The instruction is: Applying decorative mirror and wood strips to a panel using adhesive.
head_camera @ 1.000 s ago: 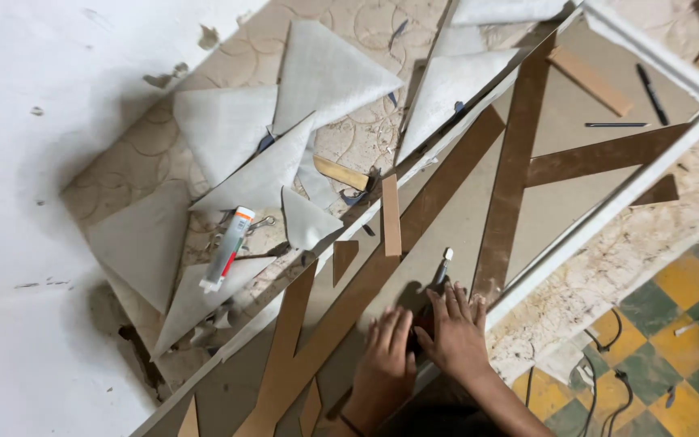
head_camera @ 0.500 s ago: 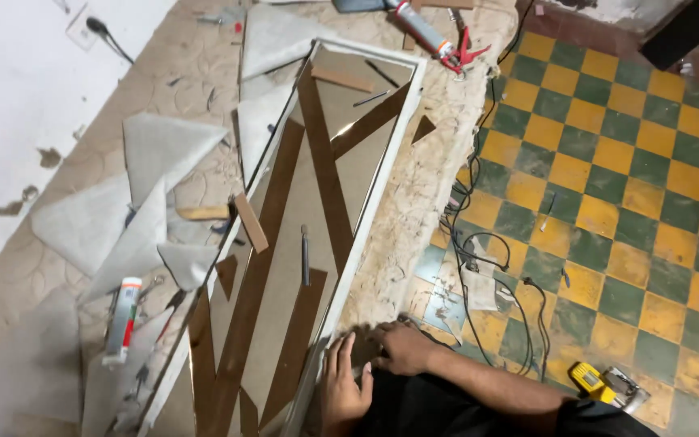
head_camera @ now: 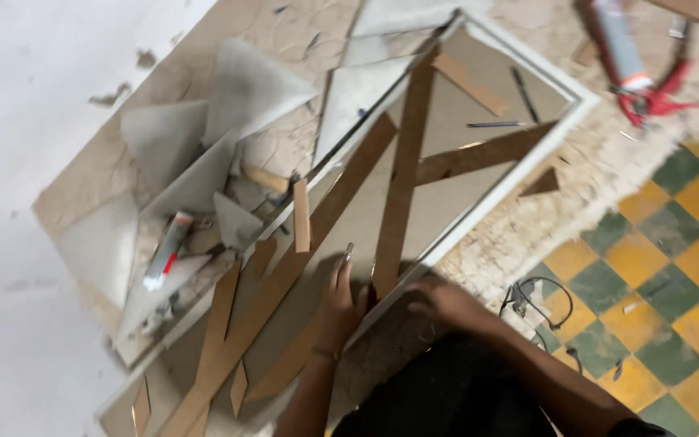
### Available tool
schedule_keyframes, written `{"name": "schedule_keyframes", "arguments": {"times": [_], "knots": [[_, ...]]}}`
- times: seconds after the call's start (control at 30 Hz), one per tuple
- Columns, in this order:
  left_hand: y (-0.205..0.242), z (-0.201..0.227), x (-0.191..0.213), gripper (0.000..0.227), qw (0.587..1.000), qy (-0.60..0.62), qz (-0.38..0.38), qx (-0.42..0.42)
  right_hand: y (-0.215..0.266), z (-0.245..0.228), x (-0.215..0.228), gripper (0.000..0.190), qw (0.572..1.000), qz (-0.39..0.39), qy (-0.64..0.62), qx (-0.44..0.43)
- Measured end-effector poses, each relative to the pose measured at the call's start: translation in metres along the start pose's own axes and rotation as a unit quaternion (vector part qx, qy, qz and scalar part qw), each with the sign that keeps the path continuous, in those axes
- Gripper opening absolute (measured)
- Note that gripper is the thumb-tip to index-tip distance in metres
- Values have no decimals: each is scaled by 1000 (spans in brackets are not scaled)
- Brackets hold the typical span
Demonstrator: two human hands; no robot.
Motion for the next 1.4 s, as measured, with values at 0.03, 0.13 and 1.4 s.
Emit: {"name": "schedule_keyframes", "arguments": {"times": [0.03, 0.13, 1.4], "knots": [[-17, -11, -6, 66, 997, -60, 30, -23, 1, 13, 23, 51, 999, 50, 2, 21], [-68, -27, 2, 72, 990, -88, -36, 100, -2, 7, 85, 47, 999, -4, -39, -18], [-141, -123, 65, 41, 947, 222, -192, 128, -225, 21, 49, 27, 889, 28, -436, 138]]}}
Point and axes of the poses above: each hand's wrist, its own y-axis away from the middle knuckle, its own x-axis out of the back of the hand, z = x × y, the point moved 7 cm from there along -y, towards the middle knuckle, and after that the axes turned 9 degrees about -z, right-handed, at the moved point
